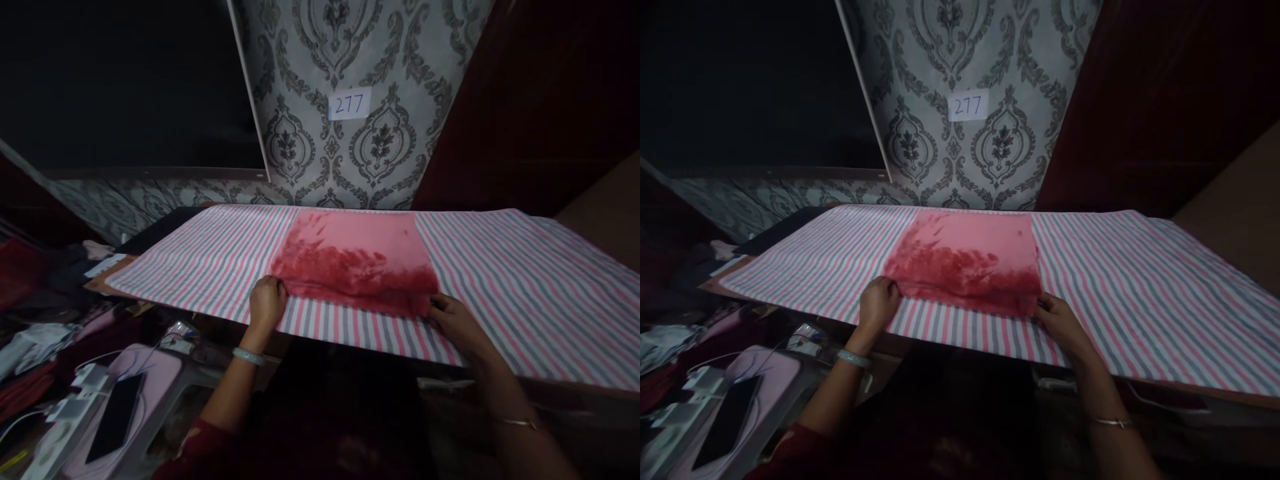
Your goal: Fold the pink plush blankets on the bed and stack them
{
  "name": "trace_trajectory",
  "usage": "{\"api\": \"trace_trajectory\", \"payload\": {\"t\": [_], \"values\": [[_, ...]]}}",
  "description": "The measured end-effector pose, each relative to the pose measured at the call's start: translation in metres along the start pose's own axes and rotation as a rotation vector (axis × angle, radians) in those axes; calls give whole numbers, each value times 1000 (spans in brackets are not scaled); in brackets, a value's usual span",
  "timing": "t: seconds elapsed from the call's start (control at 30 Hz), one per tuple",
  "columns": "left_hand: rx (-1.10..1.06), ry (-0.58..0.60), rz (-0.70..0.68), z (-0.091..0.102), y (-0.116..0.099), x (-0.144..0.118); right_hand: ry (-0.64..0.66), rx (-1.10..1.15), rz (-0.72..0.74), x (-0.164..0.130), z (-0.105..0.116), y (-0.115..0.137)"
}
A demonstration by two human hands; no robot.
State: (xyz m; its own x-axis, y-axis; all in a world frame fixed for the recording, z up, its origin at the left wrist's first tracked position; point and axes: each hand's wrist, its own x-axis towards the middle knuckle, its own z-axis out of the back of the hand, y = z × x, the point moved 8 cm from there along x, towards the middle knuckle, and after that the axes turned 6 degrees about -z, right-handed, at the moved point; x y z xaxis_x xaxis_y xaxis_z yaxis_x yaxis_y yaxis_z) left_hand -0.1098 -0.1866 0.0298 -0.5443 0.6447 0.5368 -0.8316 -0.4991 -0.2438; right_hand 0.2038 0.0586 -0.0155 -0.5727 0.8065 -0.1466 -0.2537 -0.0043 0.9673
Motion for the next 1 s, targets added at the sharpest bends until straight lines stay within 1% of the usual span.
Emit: {"api": "trace_trajectory", "payload": {"t": [0.1, 0.17, 0.27, 0.3, 0.37, 0.43, 0.5, 0.57, 0.63, 0.7, 0.83, 0.93, 1.0], "values": [[-138, -68, 82, 5, 10, 1, -11, 24, -33, 2, 0, -5], [-296, -127, 181, 9, 24, 0, -29, 50, -49, 3, 2, -8], [-495, -187, 330, 13, 44, 0, -82, 192, 18, 1, 12, -4], [-511, -210, 350, 15, 49, 1, -101, 251, 48, 0, 16, -2], [-479, -249, 336, 22, 52, 3, -133, 315, 82, -3, 24, -3], [-427, -213, 290, 23, 51, 5, -116, 259, 73, -4, 26, -6], [-424, -124, 248, 16, 48, 6, -56, 144, 39, -4, 23, -10], [-472, -58, 245, 9, 48, 5, -2, 63, 18, -4, 19, -12], [-537, -33, 273, 4, 52, 4, 10, 51, 23, -4, 16, -10], [-591, -2, 300, -1, 56, 5, -14, 102, 39, -4, 14, -8], [-686, 119, 283, -4, 52, 9, -138, 225, 71, -5, 15, -8], [-813, 165, 264, 0, 45, 12, -200, 207, 106, -10, 15, -8], [-920, 185, 291, -1, 44, 13, -242, 184, 127, -15, 18, -7]]}}
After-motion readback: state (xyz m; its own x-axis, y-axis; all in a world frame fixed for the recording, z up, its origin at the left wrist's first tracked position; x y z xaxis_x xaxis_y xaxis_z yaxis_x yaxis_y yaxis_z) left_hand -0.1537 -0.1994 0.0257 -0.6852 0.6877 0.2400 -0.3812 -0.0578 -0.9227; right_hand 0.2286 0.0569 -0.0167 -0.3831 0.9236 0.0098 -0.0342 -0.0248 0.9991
